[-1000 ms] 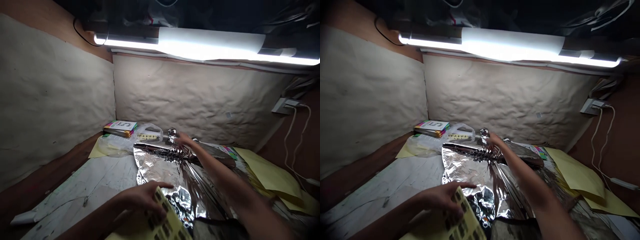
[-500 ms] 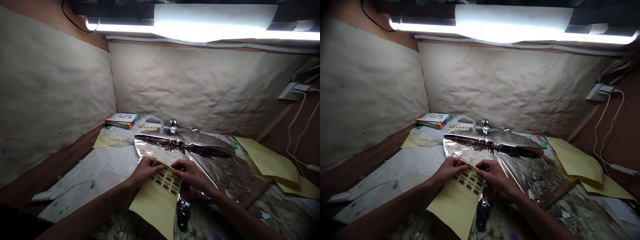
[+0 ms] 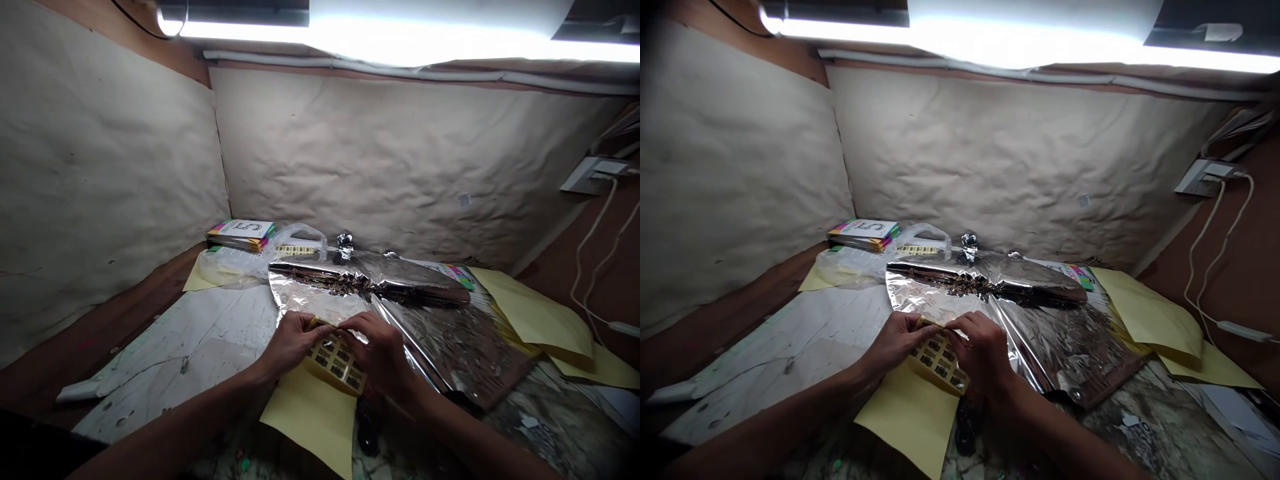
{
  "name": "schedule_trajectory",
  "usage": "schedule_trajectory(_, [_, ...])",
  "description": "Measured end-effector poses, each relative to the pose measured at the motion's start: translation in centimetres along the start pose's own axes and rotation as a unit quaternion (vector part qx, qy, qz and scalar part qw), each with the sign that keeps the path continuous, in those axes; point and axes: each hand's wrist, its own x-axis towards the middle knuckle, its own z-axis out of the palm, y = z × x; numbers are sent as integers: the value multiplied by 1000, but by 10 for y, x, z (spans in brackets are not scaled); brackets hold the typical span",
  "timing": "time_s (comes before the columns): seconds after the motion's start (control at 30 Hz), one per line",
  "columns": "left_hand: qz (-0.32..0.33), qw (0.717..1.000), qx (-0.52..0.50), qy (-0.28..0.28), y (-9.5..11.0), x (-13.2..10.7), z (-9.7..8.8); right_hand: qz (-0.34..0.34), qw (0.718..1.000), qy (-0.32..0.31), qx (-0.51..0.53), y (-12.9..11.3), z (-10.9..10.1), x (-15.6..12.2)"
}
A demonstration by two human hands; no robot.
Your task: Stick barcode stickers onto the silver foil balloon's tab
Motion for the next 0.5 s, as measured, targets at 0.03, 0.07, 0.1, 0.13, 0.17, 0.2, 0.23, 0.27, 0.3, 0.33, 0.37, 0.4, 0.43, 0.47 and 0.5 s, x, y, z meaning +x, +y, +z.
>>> schedule_trajectory(0.03, [-13, 1000, -23, -7, -1, 0, 0, -22, 1000, 13, -4, -1, 0, 0])
schedule_trajectory(0.07, [-33, 998, -53, -13, -1, 1, 0, -48, 999, 22, -3, -3, -1, 0])
schedule_trajectory(0.1, [-60, 994, -86, -20, -1, 1, 0, -80, 996, 26, 6, -6, -3, 0])
schedule_trajectory(0.13, [-89, 989, -118, -26, -2, 2, -2, -109, 994, 22, 23, -9, -7, 0])
schedule_trajectory(0.17, [-117, 982, -145, -30, -1, 3, -4, -127, 991, 16, 45, -13, -12, 1])
schedule_trajectory(0.2, [-139, 976, -162, -34, 0, 4, -7, -126, 989, 7, 71, -16, -19, 2])
schedule_trajectory(0.23, [-156, 972, -173, -39, 2, 4, -11, -100, 990, -8, 99, -18, -26, 3])
schedule_trajectory(0.27, [-171, 968, -175, -56, 5, 3, -15, -51, 990, -26, 130, -18, -35, 6])
schedule_trajectory(0.3, [-183, 964, -173, -86, 9, 2, -19, 15, 985, -49, 162, -16, -43, 8])
schedule_trajectory(0.33, [-192, 958, -168, -129, 13, 1, -22, 85, 973, -82, 196, -11, -51, 10])
schedule_trajectory(0.37, [-200, 949, -159, -186, 17, -1, -25, 147, 954, -124, 228, -3, -57, 11])
schedule_trajectory(0.4, [-202, 937, -146, -244, 21, -4, -26, 197, 931, -169, 257, 5, -62, 11])
schedule_trajectory(0.43, [-200, 925, -127, -299, 25, -6, -26, 234, 907, -210, 280, 13, -65, 9])
schedule_trajectory(0.47, [-192, 913, -102, -346, 28, -9, -24, 261, 884, -245, 299, 21, -65, 6])
schedule_trajectory(0.5, [-181, 904, -76, -381, 29, -11, -21, 282, 864, -276, 314, 28, -64, 1])
